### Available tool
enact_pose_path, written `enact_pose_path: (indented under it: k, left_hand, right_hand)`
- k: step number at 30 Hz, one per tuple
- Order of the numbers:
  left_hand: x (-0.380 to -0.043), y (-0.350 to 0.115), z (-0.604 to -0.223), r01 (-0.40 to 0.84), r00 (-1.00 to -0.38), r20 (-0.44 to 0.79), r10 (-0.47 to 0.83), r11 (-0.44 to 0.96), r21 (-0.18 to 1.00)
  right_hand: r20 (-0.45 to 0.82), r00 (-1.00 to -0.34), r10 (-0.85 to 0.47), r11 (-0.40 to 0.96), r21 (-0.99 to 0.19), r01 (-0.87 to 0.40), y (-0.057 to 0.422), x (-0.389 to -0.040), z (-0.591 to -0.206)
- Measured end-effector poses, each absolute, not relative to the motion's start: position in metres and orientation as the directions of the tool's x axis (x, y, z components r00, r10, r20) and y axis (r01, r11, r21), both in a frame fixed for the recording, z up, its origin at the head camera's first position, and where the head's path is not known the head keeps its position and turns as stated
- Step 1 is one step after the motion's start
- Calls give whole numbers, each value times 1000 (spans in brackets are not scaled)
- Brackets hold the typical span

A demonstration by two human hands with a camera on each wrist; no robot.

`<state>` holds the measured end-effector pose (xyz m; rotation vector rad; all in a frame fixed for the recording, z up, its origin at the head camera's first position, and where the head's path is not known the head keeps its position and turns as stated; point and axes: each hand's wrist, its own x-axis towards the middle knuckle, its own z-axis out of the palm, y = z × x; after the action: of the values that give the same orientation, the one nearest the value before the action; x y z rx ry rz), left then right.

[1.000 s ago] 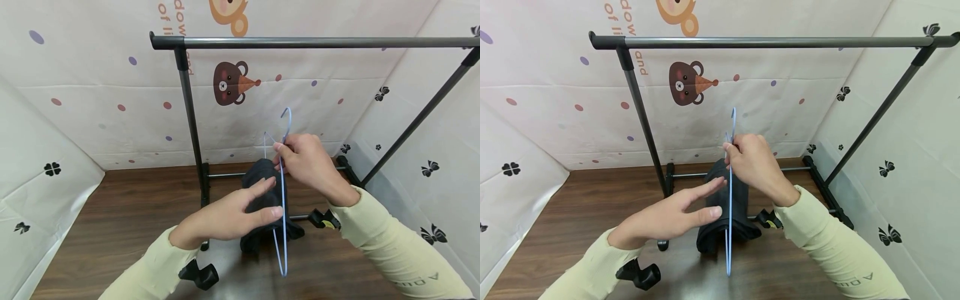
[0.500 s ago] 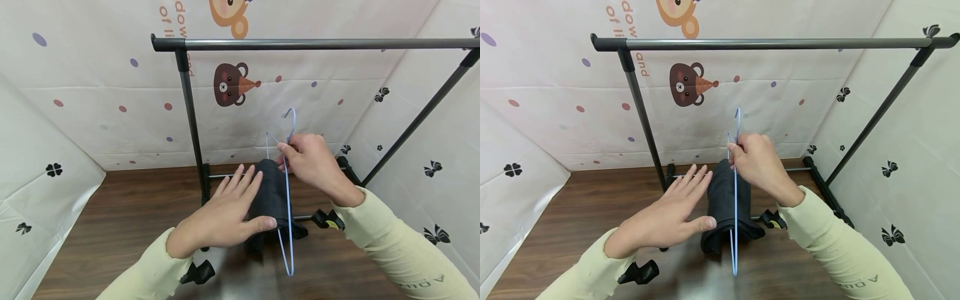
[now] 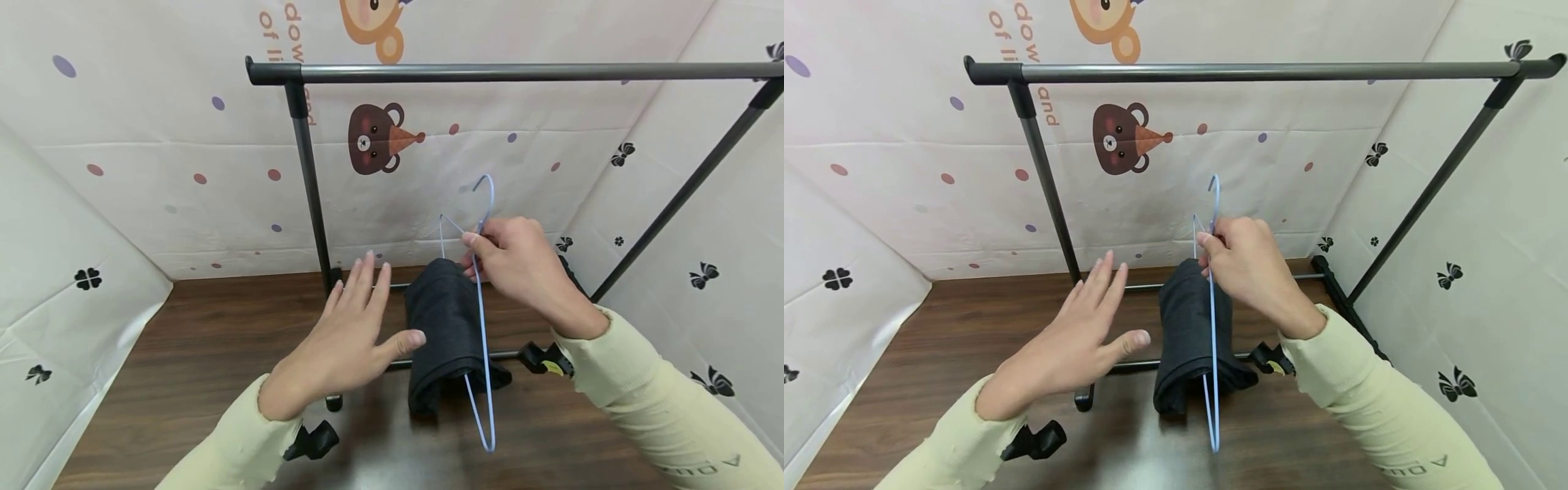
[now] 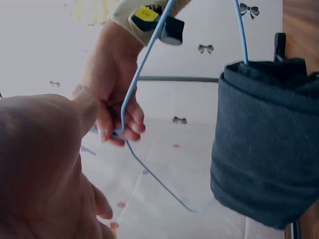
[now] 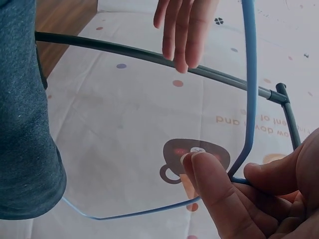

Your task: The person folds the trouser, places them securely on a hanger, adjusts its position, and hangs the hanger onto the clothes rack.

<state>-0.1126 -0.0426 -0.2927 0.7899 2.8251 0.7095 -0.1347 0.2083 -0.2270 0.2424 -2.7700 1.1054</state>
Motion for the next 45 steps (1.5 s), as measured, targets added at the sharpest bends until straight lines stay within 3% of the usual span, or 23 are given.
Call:
enact_pose_path:
  k: [7, 18, 30, 36, 45]
  left_hand:
    - [-120, -57, -298, 397, -912, 115, 394, 776, 489]
    - [-144, -71, -306, 284, -959, 166, 231, 743, 605]
    - [-189, -86, -314, 292, -955, 208, 209, 572, 766]
    - [-205, -84, -322, 272, -962, 243, 124, 497, 824]
    - [-218, -78, -339, 357, -926, 375, 50, 445, 821]
  right_hand:
    - [208, -975, -75, 718, -667, -198, 212, -132, -223]
    - [204, -976, -72, 692, -695, -196, 217, -130, -218]
    - [199, -978, -68, 628, -753, -197, 222, -130, -211]
    - [208, -976, -65, 632, -748, -201, 225, -131, -206]
    - [220, -974, -54, 627, -752, -205, 229, -130, -199]
